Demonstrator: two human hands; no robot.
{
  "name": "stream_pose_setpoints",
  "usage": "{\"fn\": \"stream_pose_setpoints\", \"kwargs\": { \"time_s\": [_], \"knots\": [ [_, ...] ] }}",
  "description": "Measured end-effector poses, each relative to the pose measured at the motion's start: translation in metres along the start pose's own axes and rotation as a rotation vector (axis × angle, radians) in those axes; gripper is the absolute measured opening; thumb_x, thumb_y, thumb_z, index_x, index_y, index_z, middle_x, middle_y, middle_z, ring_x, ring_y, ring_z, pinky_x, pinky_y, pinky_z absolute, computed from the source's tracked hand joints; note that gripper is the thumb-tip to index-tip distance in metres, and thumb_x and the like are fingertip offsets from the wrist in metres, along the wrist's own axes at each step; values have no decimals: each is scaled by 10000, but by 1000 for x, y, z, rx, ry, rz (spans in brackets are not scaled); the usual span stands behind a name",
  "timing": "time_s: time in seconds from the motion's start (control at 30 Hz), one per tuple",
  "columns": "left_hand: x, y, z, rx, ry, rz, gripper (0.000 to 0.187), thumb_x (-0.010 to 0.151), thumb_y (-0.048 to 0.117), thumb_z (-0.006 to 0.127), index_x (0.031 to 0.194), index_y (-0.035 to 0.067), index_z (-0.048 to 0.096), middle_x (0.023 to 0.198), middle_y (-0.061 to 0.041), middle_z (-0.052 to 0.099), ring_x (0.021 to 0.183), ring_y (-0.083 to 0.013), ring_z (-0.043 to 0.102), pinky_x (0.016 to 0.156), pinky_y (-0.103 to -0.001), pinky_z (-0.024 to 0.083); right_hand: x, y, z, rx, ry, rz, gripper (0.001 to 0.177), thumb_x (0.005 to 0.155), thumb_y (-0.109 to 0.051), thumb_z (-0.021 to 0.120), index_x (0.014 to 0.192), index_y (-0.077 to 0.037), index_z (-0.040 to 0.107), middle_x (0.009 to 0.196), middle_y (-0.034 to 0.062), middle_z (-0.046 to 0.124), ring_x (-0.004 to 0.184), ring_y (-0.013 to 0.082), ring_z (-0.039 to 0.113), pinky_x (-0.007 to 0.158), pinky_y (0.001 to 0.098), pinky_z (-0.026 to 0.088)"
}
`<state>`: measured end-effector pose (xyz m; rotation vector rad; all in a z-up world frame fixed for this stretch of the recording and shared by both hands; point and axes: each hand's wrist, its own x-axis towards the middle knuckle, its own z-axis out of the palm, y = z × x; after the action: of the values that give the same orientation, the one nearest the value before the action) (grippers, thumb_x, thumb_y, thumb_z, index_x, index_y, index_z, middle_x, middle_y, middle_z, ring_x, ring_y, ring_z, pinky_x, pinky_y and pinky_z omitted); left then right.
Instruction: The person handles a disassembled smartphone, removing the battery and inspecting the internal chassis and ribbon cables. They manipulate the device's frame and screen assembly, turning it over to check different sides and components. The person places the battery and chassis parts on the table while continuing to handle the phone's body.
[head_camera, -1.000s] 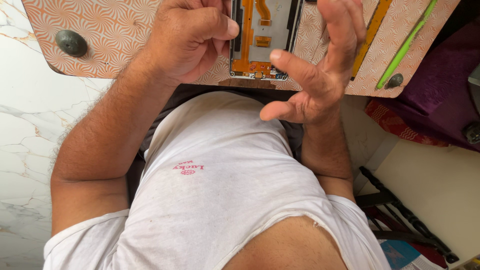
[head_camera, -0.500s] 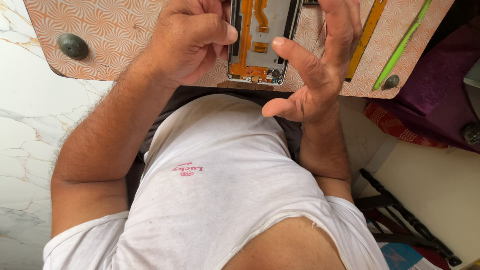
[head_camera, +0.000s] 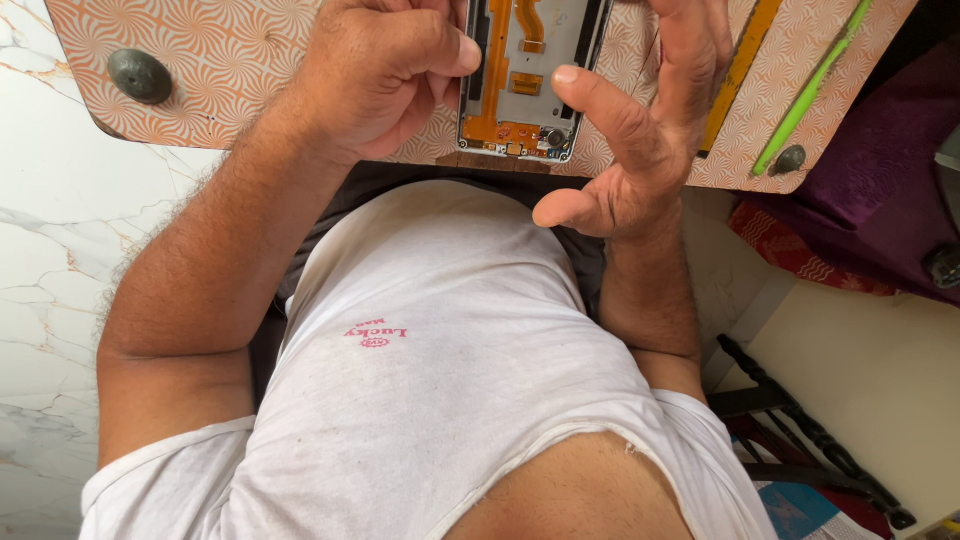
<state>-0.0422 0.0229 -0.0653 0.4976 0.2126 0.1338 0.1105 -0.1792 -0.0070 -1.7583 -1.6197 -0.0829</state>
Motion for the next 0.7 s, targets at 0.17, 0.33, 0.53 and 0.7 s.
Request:
{"fn": "stream_pose_setpoints", "kwargs": {
  "time_s": [0.17, 0.33, 0.53, 0.7],
  "knots": [
    [1, 0, 1, -12, 16, 7, 163, 939, -129, 645, 828, -11, 620, 783, -104, 622, 606, -188, 592, 633, -317, 540, 2, -2, -2, 32, -7, 18, 825, 858, -853, 533, 1195, -133, 753, 1498, 253, 396, 1399, 425, 393, 1189, 600, 332],
    [1, 1, 1, -11, 12, 5, 155, 940, -127, 639, 840, -10, 619, 763, -96, 609, 596, -187, 587, 630, -318, 541, 3, -3, 0, 73, 14, 17, 794, 865, -828, 552, 1165, -125, 765, 1503, 253, 392, 1403, 429, 378, 1192, 604, 339],
    [1, -1, 0, 30, 41, -13, 106, 936, -114, 626, 897, -17, 646, 798, -99, 628, 622, -195, 612, 639, -333, 561, 1, 2, 1, 85, 26, -21, 788, 864, -816, 561, 1128, -110, 792, 1503, 242, 402, 1395, 416, 393, 1174, 587, 342],
    [1, 0, 1, 24, 37, -10, 101, 942, -110, 632, 902, -19, 645, 769, -100, 621, 622, -195, 608, 645, -330, 559, 1, 0, 1, 105, 29, -7, 764, 867, -809, 570, 1122, -125, 795, 1504, 243, 393, 1402, 425, 387, 1187, 598, 340]
  ]
}}
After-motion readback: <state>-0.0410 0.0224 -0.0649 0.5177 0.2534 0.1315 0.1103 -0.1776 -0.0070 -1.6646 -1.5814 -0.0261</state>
